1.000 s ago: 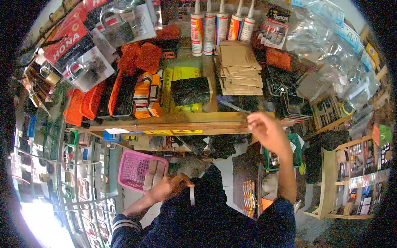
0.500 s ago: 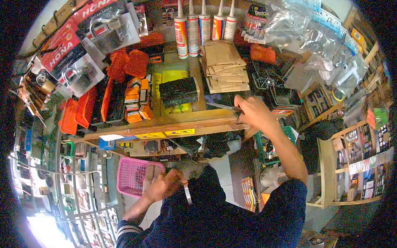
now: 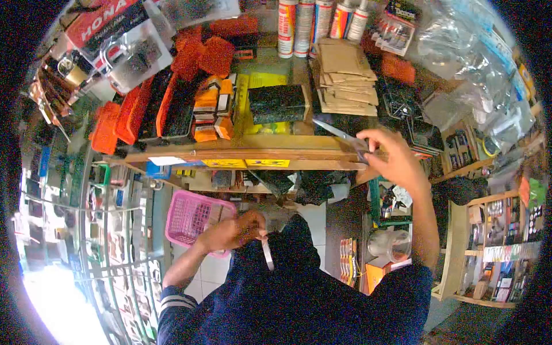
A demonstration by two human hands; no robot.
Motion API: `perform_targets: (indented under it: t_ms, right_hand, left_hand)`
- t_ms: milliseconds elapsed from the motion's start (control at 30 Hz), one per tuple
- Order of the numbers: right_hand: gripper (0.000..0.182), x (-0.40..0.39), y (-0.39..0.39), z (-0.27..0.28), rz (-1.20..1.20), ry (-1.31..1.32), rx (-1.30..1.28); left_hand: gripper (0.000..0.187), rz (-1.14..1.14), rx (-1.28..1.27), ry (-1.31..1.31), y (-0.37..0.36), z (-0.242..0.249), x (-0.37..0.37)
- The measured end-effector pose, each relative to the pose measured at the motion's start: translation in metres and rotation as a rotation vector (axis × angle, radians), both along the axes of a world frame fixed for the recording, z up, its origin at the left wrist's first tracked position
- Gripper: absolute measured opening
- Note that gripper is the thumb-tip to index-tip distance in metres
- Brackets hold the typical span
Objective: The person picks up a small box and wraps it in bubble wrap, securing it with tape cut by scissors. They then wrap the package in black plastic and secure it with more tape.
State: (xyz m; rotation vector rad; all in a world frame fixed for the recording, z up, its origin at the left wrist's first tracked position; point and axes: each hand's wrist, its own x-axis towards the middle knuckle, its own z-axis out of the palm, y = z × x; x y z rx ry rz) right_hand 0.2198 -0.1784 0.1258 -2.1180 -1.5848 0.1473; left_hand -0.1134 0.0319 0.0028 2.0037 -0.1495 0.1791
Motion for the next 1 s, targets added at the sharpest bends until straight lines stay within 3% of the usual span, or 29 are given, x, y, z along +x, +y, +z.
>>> perform_targets:
  t_ms: [100,200,300,433,467,533,600,667,800,900,967,1000]
  right_hand:
    - [0.052,-0.02,-0.012,-0.007,0.047,-0.075,0.055]
    - [0.056,-0.038,-0.021,-0.022,0.139,0.167,0.063]
    - [0.064,-0.066,-0.034,-0.066,0.126,1.128,-0.031]
    - [0.07,-0.078,-0.049,-0.139,0.163,1.602,-0.19]
    - [0.07,-0.093,-0.046,-0.132,0.145,1.662,-0.14]
    - [0.066,-0.099,-0.043,-0.138,0.166,1.595,-0.181]
    - [0.065,-0.102,-0.042,-0.141,0.152,1.538,-0.235]
    - [0.063,-0.103,-0.039,-0.146,0.133,1.318,-0.265]
    - [0.059,-0.101,-0.034,-0.141,0.159,1.32,-0.285]
    - [0.058,-0.097,-0.026,-0.132,0.345,1.232,-0.283]
    - [0.059,-0.094,-0.014,-0.11,0.635,0.761,-0.264]
    - [0.06,-0.094,-0.012,-0.107,0.69,0.767,-0.277]
  left_hand:
    - [0.019,-0.077,-0.113,0.145,0.004,-0.001,0.003]
    - [0.016,-0.149,-0.195,0.248,0.008,0.002,0.007]
    - [0.015,-0.166,-0.173,0.267,0.007,0.003,0.012]
    - [0.016,-0.195,-0.228,0.287,0.008,-0.007,0.02]
    - [0.019,-0.194,-0.214,0.227,0.008,-0.015,0.021]
    - [0.021,-0.19,-0.203,0.176,0.007,-0.022,0.022]
    - [0.023,-0.2,-0.369,0.274,0.005,-0.028,0.023]
    - [0.022,-0.189,-0.363,0.277,0.005,-0.028,0.023]
    - [0.021,-0.205,-0.484,0.297,0.006,-0.041,0.022]
    - [0.02,-0.202,-0.43,0.223,0.006,-0.041,0.02]
    - [0.02,-0.197,-0.435,0.248,0.008,-0.03,0.019]
    - [0.02,-0.2,-0.439,0.274,0.009,-0.027,0.019]
